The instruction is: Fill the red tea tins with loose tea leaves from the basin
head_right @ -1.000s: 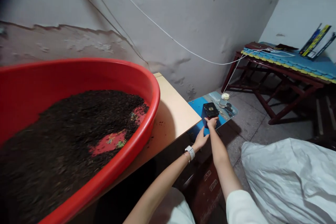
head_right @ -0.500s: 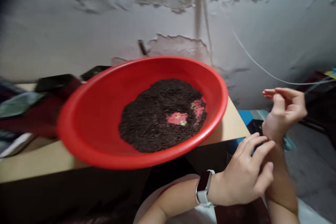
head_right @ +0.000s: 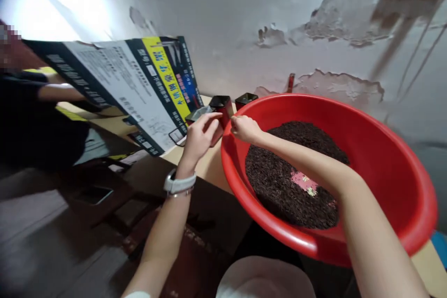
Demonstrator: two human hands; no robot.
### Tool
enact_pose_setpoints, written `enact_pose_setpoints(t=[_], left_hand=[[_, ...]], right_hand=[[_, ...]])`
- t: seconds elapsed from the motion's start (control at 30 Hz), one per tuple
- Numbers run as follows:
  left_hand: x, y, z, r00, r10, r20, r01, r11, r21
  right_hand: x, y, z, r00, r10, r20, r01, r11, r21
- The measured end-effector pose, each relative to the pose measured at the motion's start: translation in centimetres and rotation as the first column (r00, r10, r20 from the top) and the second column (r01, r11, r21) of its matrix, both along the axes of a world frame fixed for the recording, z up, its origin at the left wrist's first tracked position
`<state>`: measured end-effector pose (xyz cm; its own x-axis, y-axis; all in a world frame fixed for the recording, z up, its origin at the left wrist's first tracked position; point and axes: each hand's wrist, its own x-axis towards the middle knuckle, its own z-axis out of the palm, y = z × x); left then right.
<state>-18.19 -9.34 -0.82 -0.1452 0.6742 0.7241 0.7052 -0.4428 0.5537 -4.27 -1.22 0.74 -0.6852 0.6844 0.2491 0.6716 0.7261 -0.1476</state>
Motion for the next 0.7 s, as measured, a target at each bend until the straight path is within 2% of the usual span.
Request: enact_pose_setpoints(t=[0.07,0.13,0.17,0.27,0.4,0.5,0.6,0.7], left_hand=[[-5.0,4.5,-2.0,0.976,0.212,-0.058,-0.217,0.97,-0.109],[-8.8,7.7,-3.8,0.918,0.335,-0.213,-0.383,0.89,-0.249],[-10.0,8.8,-4.7,0.89,0.341,-0.302,-0.427,0.854,-0.296],[-11.6,9.7,-6.5,0.847,0.334,-0.413,-0.483,0.809,-0.336],[-11.3,8.0,-7.9,0.798,0.372,-0.474,-0.555,0.761,-0.337],[-11.2,5.4,-7.9,0.776,0.362,-0.516,-0.573,0.747,-0.338],[-11.4,1.9,-6.4,0.752,0.335,-0.568,-0.581,0.744,-0.331],[-11.1,-1.6,-3.2,0.685,0.321,-0.654,-0.585,0.778,-0.231]], right_hand=[[-3.8,1.7,-1.6,0.993,0.076,0.09,-0.079,0.996,0.031],[-7.2,3.0,-2.9,0.978,0.126,0.166,-0.137,0.989,0.053],[-8.7,3.5,-3.4,0.972,0.135,0.192,-0.149,0.987,0.056],[-12.3,5.0,-4.6,0.969,0.134,0.209,-0.15,0.987,0.064],[-14.8,6.5,-5.6,0.963,0.159,0.218,-0.187,0.976,0.114],[-15.3,7.0,-6.1,0.945,0.211,0.248,-0.251,0.958,0.141],[-15.1,6.8,-5.7,0.911,0.289,0.293,-0.346,0.924,0.165],[-14.0,5.9,-3.9,0.877,0.413,0.245,-0.468,0.849,0.245]])
